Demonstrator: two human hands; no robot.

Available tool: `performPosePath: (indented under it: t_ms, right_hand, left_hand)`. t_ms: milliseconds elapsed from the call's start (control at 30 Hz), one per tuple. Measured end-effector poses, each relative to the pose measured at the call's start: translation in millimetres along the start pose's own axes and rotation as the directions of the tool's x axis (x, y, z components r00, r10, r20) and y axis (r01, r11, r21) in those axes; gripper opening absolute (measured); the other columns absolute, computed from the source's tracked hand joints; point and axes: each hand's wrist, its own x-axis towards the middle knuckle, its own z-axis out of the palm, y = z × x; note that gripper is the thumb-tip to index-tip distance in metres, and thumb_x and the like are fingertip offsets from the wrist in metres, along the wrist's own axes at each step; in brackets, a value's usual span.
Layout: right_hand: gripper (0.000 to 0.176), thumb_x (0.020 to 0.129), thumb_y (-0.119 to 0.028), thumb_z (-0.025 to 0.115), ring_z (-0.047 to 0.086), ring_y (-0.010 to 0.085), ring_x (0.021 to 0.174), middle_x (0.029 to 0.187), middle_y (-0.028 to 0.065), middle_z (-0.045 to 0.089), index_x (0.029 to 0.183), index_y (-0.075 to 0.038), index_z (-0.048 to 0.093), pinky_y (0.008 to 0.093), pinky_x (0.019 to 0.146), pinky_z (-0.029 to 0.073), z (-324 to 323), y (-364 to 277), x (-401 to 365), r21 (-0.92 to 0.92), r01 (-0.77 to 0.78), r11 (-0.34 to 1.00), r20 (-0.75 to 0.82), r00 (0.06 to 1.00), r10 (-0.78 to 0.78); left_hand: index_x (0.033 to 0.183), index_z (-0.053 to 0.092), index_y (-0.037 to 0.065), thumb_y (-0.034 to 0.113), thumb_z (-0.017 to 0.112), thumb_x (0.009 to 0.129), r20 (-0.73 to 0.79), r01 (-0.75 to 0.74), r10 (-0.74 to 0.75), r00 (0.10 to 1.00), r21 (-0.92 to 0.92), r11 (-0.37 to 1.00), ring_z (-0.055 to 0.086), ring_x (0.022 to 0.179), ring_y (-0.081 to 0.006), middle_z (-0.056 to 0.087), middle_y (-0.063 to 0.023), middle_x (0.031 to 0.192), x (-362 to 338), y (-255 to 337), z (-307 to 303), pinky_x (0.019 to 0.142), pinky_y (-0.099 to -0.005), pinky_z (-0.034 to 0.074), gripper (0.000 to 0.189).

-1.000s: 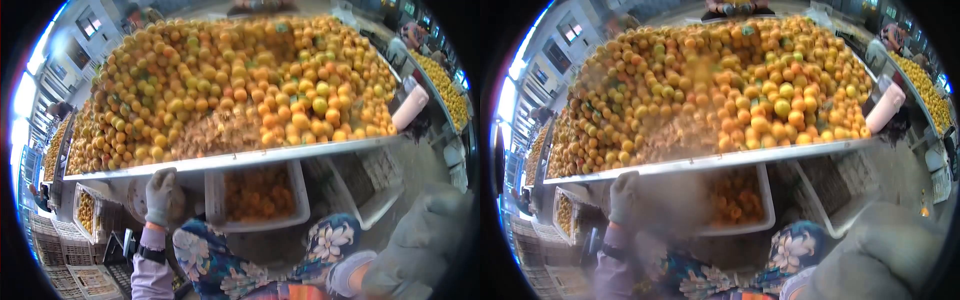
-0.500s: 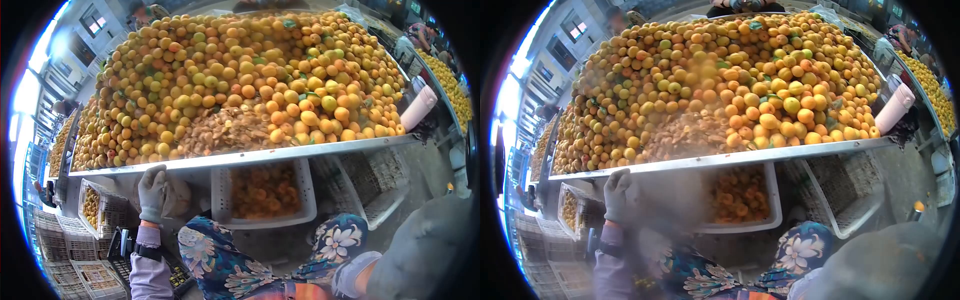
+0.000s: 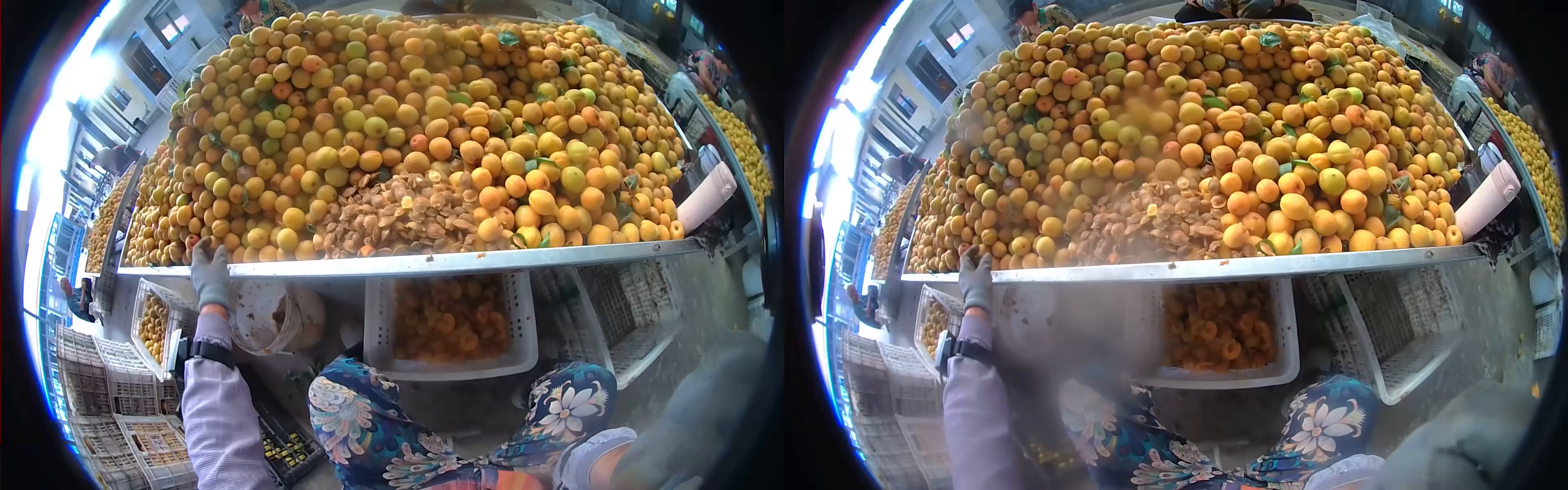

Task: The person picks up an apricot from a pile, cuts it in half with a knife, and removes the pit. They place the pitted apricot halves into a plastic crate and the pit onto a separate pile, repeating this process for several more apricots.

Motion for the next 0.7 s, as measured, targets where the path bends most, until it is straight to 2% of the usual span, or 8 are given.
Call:
performPosePath:
  t_ms: [100,133,200,233,300,467,567,700]
  right_hand:
    - [0.007,0.087,-0.010,0.056,0.040,0.0118,0.046,0.072,0.0061,0.049,0.083,-0.004,0.054,0.0256,0.035,0.029,-2.5,4.8,3.7,0.012,0.021,1.000,-0.040,0.999,-0.020]
    - [0.007,0.087,-0.009,0.057,0.040,0.0118,0.045,0.072,0.0061,0.049,0.083,-0.004,0.054,0.0256,0.035,0.028,-2.8,5.9,4.6,0.012,0.034,0.999,-0.049,0.998,-0.033]
    - [0.007,0.086,-0.009,0.057,0.040,0.0118,0.045,0.072,0.0063,0.050,0.083,-0.003,0.055,0.0256,0.034,0.028,-2.6,9.3,4.1,0.023,0.064,0.998,-0.069,0.996,-0.062]
    - [0.008,0.086,-0.009,0.058,0.040,0.0118,0.045,0.072,0.0064,0.050,0.083,-0.003,0.055,0.0256,0.034,0.028,-2.9,11.1,4.8,0.027,0.074,0.997,-0.078,0.994,-0.071]
    - [0.008,0.086,-0.009,0.059,0.040,0.0117,0.044,0.071,0.0065,0.051,0.083,-0.003,0.055,0.0256,0.034,0.028,-6.5,15.3,9.1,0.046,0.084,0.995,-0.079,0.994,-0.080]
    - [0.009,0.085,-0.008,0.061,0.040,0.0117,0.043,0.071,0.0069,0.052,0.083,-0.001,0.056,0.0257,0.032,0.027,-10.2,21.0,20.0,0.075,0.076,0.994,-0.103,0.992,-0.068]
    - [0.009,0.085,-0.008,0.062,0.040,0.0117,0.042,0.070,0.0071,0.052,0.082,-0.001,0.057,0.0257,0.031,0.027,-8.9,24.7,19.5,0.090,0.089,0.992,-0.129,0.989,-0.077]
    - [0.010,0.085,-0.008,0.064,0.040,0.0117,0.041,0.070,0.0074,0.053,0.082,0.000,0.058,0.0257,0.030,0.026,-6.3,30.5,13.9,0.123,0.124,0.985,-0.147,0.984,-0.105]
  left_hand:
    - [0.132,0.047,0.003,0.008,0.069,0.081,0.001,-0.169,0.176,0.984,0.295,0.941,0.057,0.112,-0.0240,0.059,-0.0175,0.122,14.8,12.1,10.4,0.097,-0.0310,0.043,0.055]
    - [0.135,0.044,0.007,0.012,0.071,0.080,0.036,-0.124,0.119,0.992,0.323,0.938,0.055,0.115,-0.0274,0.056,-0.0191,0.125,19.2,17.1,14.3,0.098,-0.0331,0.042,0.062]
    - [0.138,0.043,0.015,0.018,0.071,0.081,0.044,-0.182,0.179,0.983,0.393,0.902,0.053,0.118,-0.0312,0.050,-0.0189,0.130,53.9,-21.5,24.3,0.099,-0.0354,0.043,0.064]
    - [0.138,0.043,0.015,0.018,0.071,0.081,0.055,-0.187,0.180,0.982,0.392,0.901,0.053,0.118,-0.0312,0.050,-0.0189,0.130,54.1,-18.3,29.1,0.099,-0.0354,0.043,0.064]
    - [0.141,0.039,0.021,0.027,0.071,0.078,0.030,-0.126,0.132,0.991,0.562,0.817,0.048,0.121,-0.0365,0.043,-0.0213,0.135,57.5,-4.5,32.5,0.100,-0.0397,0.041,0.071]
    - [0.140,0.039,0.030,0.027,0.071,0.078,-0.023,0.000,0.018,1.000,0.633,0.774,0.049,0.120,-0.0374,0.039,-0.0208,0.137,62.1,20.2,42.3,0.099,-0.0400,0.042,0.069]
    - [0.131,0.047,0.025,0.021,0.073,0.075,-0.015,-0.065,0.091,0.996,0.579,0.813,0.052,0.113,-0.0374,0.045,-0.0192,0.128,78.8,5.7,41.4,0.096,-0.0413,0.043,0.061]
    - [0.122,0.049,0.023,0.021,0.073,0.075,-0.018,-0.128,0.168,0.986,0.565,0.815,0.051,0.113,-0.0375,0.051,-0.0163,0.119,65.1,14.2,43.6,0.093,-0.0422,0.043,0.053]
